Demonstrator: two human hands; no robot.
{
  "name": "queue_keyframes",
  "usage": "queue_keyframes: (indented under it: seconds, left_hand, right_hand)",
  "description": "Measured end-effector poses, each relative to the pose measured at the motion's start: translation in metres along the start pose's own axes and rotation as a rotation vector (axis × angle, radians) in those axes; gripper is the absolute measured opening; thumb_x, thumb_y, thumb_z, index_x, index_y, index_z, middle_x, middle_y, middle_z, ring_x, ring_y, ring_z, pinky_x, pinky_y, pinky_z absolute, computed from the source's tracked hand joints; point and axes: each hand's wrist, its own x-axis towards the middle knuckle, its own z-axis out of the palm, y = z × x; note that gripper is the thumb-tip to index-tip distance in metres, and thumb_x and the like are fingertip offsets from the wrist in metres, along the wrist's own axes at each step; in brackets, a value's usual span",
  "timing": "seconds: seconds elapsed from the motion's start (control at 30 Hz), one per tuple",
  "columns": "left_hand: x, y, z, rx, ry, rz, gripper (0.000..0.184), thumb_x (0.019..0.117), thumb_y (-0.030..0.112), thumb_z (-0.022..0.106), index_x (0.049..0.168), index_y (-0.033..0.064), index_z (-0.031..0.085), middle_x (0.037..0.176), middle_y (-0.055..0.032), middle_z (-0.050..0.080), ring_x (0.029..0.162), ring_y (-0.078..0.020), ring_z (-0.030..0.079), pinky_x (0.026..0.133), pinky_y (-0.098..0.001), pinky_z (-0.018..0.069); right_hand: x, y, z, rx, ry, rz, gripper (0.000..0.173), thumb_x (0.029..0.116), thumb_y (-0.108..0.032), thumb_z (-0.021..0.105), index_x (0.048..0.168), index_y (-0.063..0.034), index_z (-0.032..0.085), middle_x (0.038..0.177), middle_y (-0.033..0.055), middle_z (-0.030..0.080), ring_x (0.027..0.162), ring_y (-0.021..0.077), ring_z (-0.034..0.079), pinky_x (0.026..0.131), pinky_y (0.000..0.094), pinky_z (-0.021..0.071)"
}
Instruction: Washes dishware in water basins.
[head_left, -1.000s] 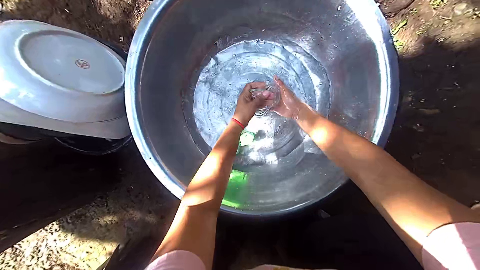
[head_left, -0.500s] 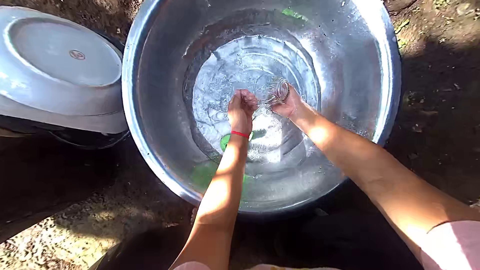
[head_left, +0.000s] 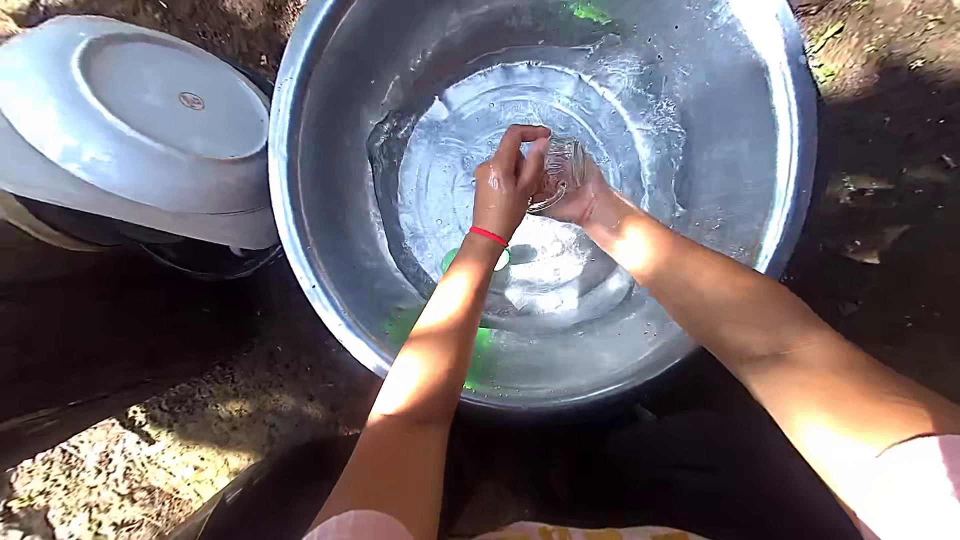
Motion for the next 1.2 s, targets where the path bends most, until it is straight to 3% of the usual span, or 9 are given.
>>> queue_keyframes:
  seconds: [0.2,0.27,0.37,0.43,0.53,0.67,0.97,1.1,1.2]
  left_hand:
    - [-0.037,-0.096,-0.016,-0.14,0.682,-0.708,0.045,0.1101,0.019,0.042,0.148,-0.004,0.047,0.141,-0.0223,0.058,0.129,-0.0273,0.058,0.113,-0.0399,0.0413]
    - [-0.051,-0.102,0.002,-0.534,0.79,-0.821,0.035,0.1117,0.018,0.038,0.136,-0.0001,0.055,0.124,-0.0092,0.064,0.109,-0.0122,0.059,0.097,-0.0287,0.0468]
    - [-0.045,-0.054,0.022,-0.977,0.487,-0.758,0.033,0.1127,0.023,0.023,0.122,0.0064,0.05,0.101,-0.0017,0.064,0.088,-0.0086,0.066,0.081,-0.0264,0.0561]
    - [-0.042,-0.014,0.038,-0.53,0.274,-0.524,0.03,0.1092,0.005,0.037,0.129,-0.0079,0.056,0.122,-0.0109,0.065,0.108,-0.0129,0.064,0.094,-0.0289,0.0518]
    - [-0.035,0.007,0.041,0.291,-0.009,-0.214,0.042,0.0984,0.025,0.066,0.138,0.0114,0.064,0.155,-0.0196,0.047,0.146,-0.0414,0.039,0.116,-0.0654,0.0279]
    - [-0.01,0.003,0.035,0.258,0.116,-0.332,0.039,0.108,0.032,0.043,0.135,0.0145,0.065,0.145,-0.0224,0.051,0.131,-0.0473,0.046,0.096,-0.069,0.0389]
    - [-0.014,-0.043,0.011,0.023,-0.058,-0.004,0.046,0.1083,0.015,0.036,0.148,-0.0027,0.05,0.151,-0.0207,0.052,0.143,-0.0323,0.046,0.12,-0.0521,0.0303]
    - [-0.045,-0.098,-0.018,-0.06,0.441,-0.617,0.045,0.1105,0.019,0.04,0.147,-0.0061,0.047,0.149,-0.0248,0.052,0.142,-0.0321,0.047,0.119,-0.0463,0.034]
    - [-0.048,-0.092,0.014,-0.549,0.687,-0.904,0.039,0.1125,0.025,0.03,0.131,0.0017,0.055,0.119,-0.0092,0.061,0.104,-0.0142,0.058,0.091,-0.0324,0.048]
  right_hand:
    - [0.003,0.0,-0.014,-0.046,0.507,-0.184,0.043,0.1087,-0.053,0.023,0.092,-0.0182,0.041,0.07,0.0013,0.047,0.059,0.0166,0.052,0.058,0.0357,0.0509]
    - [0.006,0.003,-0.029,-0.066,0.647,-0.257,0.041,0.1104,-0.05,0.026,0.098,-0.015,0.043,0.074,0.0033,0.048,0.06,0.0175,0.053,0.059,0.0357,0.0521]
    - [0.004,0.015,-0.039,-0.139,0.706,-0.268,0.041,0.1117,-0.048,0.027,0.112,-0.0117,0.047,0.087,0.006,0.049,0.071,0.0181,0.054,0.066,0.0364,0.0523]
    - [-0.003,0.021,-0.032,-0.263,0.694,-0.24,0.045,0.1123,-0.044,0.026,0.127,-0.0074,0.047,0.103,0.0102,0.054,0.086,0.0189,0.057,0.076,0.0362,0.0524]
    - [-0.024,0.031,-0.008,-0.515,0.543,-0.272,0.037,0.1138,-0.029,0.025,0.125,-0.0041,0.049,0.097,0.0048,0.053,0.083,0.009,0.054,0.075,0.0254,0.0495]
    - [-0.012,0.031,0.024,-0.379,0.556,-0.367,0.036,0.1131,-0.039,0.032,0.114,-0.008,0.051,0.074,-0.0012,0.044,0.059,0.008,0.044,0.059,0.0249,0.0448]
    - [-0.018,0.004,0.015,-0.53,0.622,-0.293,0.034,0.1124,-0.041,0.035,0.105,-0.011,0.047,0.072,-0.0027,0.04,0.057,0.0086,0.042,0.06,0.0262,0.0453]
    - [-0.012,-0.028,-0.018,-1.206,0.379,-0.154,0.035,0.1126,-0.029,0.039,0.122,0.0014,0.053,0.082,0.0043,0.047,0.066,0.0116,0.047,0.068,0.0279,0.0455]
    - [-0.008,-0.035,-0.035,-1.939,0.106,-0.299,0.033,0.1076,-0.02,0.051,0.109,0.0109,0.062,0.106,0.027,0.066,0.104,0.04,0.064,0.095,0.0605,0.0457]
